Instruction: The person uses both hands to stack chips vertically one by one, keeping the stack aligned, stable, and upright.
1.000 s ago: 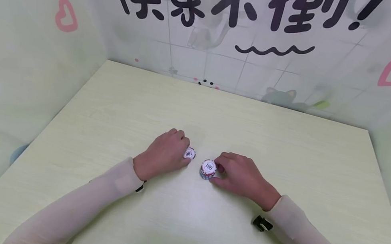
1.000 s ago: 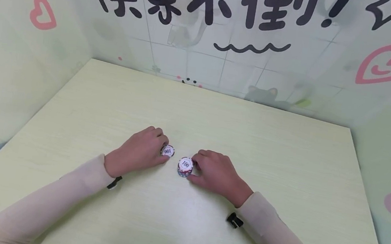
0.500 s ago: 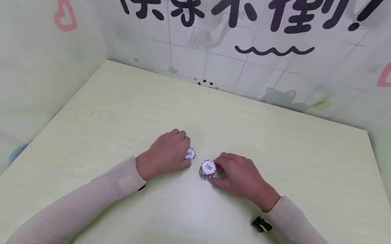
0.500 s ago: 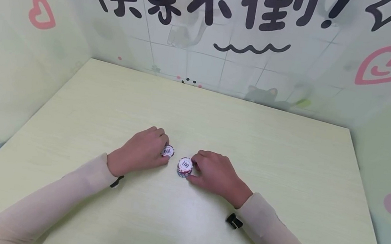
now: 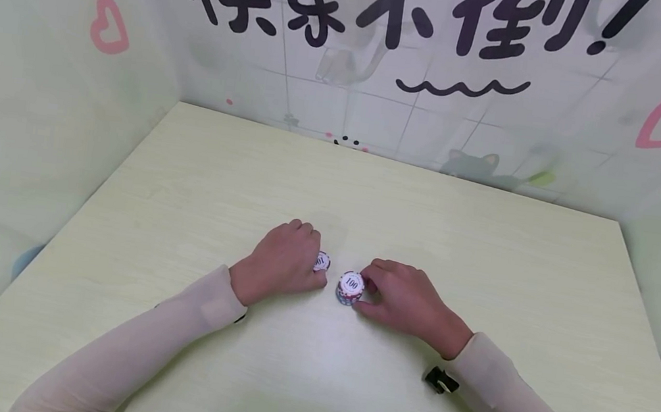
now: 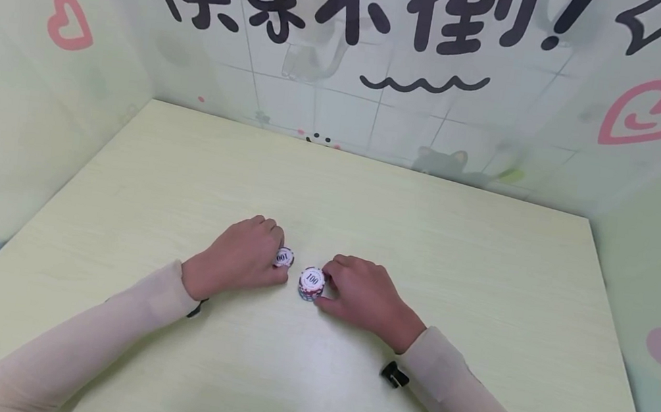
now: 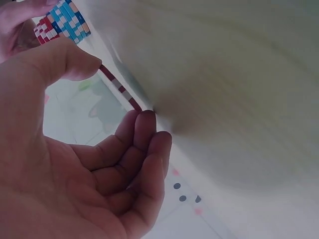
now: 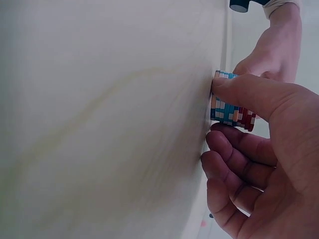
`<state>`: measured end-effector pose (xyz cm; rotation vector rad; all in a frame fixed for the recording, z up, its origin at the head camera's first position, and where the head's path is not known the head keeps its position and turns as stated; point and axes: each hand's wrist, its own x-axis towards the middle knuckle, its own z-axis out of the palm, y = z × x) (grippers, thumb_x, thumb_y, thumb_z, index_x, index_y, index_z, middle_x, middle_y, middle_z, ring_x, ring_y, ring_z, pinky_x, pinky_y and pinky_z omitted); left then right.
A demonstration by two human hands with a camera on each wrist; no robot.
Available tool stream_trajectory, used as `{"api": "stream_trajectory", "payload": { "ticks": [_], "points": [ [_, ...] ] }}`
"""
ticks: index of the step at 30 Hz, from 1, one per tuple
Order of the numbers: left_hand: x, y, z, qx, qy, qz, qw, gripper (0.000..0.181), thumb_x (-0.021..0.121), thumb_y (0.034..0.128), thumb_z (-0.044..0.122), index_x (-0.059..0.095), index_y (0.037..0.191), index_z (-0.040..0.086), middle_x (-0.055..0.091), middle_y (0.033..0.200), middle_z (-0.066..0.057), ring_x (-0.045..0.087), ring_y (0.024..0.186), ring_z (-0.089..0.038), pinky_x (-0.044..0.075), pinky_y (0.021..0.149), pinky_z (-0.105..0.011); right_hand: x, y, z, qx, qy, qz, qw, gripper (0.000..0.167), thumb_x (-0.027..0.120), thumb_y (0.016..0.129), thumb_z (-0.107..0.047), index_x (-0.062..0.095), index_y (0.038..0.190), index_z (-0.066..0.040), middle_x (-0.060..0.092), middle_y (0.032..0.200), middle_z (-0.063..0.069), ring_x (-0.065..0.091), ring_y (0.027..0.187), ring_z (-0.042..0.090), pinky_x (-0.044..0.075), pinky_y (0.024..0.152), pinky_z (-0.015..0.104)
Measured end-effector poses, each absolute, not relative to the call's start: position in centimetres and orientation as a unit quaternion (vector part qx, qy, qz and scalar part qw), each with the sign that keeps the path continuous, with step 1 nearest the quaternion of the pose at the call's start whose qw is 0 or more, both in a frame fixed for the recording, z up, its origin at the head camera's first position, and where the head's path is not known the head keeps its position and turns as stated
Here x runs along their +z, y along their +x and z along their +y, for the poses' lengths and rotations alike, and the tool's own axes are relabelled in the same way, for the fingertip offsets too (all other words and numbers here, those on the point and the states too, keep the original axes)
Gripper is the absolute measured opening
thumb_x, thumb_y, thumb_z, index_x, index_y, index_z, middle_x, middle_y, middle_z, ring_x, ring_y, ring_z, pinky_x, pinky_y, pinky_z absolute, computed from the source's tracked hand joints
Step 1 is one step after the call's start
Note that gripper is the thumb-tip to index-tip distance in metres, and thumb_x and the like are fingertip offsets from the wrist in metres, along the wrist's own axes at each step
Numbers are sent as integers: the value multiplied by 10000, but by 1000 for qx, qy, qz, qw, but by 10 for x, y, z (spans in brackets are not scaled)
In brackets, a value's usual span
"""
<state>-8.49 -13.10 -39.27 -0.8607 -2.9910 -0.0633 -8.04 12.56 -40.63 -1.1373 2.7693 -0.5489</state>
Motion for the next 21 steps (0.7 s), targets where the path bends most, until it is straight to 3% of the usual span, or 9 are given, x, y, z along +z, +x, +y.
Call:
{"api": "stream_trajectory", "payload": {
  "ticks": [8, 21],
  "points": [
    [-393, -83, -133, -41, -287, -957, 30, 327, 747, 875, 306, 544, 757, 78, 471, 686, -14, 470, 649, -212, 415, 570, -324, -405, -81, 125, -177, -376, 909, 43, 307, 937, 873, -299, 773, 1045, -105, 633, 871, -94, 552, 740, 69, 498, 631, 248],
    [-402, -79, -138, -52, -341, -931, 123, 211, 748, 822, 243, 594, 786, 102, 436, 676, -5, 406, 618, -194, 361, 562, -301, -405, -81, 126, -175, -375, 909, 46, 330, 943, 871, -311, 769, 1059, -103, 629, 871, -93, 540, 737, 68, 489, 632, 247]
  ]
}}
